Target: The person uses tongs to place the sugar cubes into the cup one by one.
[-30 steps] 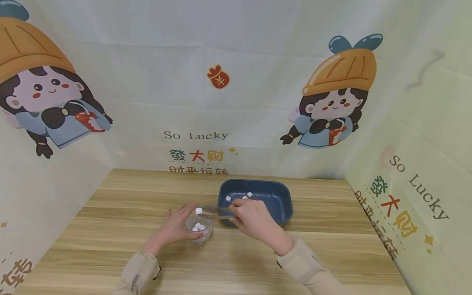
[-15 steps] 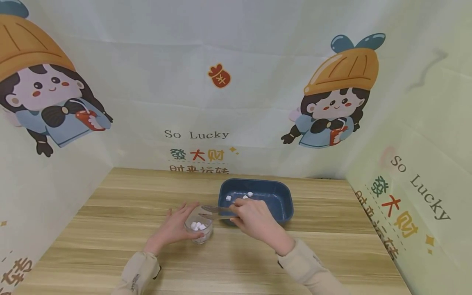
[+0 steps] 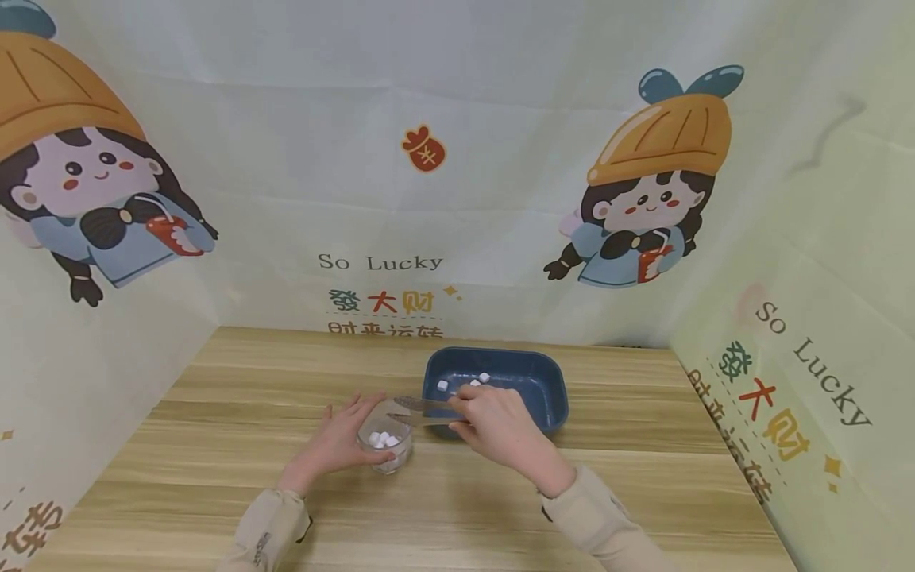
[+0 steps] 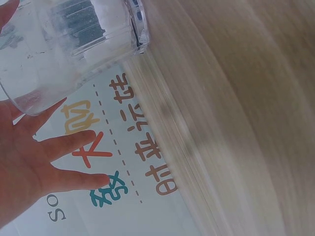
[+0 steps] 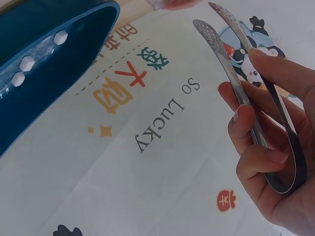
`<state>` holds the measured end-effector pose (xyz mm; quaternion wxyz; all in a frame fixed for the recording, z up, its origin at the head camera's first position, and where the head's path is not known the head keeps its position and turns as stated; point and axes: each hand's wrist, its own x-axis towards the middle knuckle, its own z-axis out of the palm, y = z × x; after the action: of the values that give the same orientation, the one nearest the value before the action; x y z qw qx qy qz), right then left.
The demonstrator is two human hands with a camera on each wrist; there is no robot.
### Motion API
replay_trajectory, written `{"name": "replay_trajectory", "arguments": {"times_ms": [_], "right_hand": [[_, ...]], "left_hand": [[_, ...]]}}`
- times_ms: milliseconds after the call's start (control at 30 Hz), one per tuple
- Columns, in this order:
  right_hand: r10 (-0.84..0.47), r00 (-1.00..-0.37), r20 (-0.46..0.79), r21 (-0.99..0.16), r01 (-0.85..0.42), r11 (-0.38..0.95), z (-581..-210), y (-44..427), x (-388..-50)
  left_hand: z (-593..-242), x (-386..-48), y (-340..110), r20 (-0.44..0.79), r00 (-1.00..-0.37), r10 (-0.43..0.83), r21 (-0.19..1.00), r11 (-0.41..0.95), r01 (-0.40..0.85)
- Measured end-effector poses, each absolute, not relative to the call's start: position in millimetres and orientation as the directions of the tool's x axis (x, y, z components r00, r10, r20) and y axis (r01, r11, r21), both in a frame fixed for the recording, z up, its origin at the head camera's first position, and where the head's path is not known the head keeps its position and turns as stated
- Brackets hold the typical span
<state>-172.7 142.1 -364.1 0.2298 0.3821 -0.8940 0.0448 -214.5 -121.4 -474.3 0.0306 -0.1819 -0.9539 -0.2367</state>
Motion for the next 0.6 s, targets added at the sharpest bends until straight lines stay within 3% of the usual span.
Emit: {"name": "replay_trajectory", "arguments": {"times_ms": [600], "right_hand": [[-0.617,-0.625,0.479,0.11,-0.654,0.748,-359,164,-178]], "left_hand": [[-472,-214,-121,0.148,-0.932,0.331,0.471,0.805,0.361]]}}
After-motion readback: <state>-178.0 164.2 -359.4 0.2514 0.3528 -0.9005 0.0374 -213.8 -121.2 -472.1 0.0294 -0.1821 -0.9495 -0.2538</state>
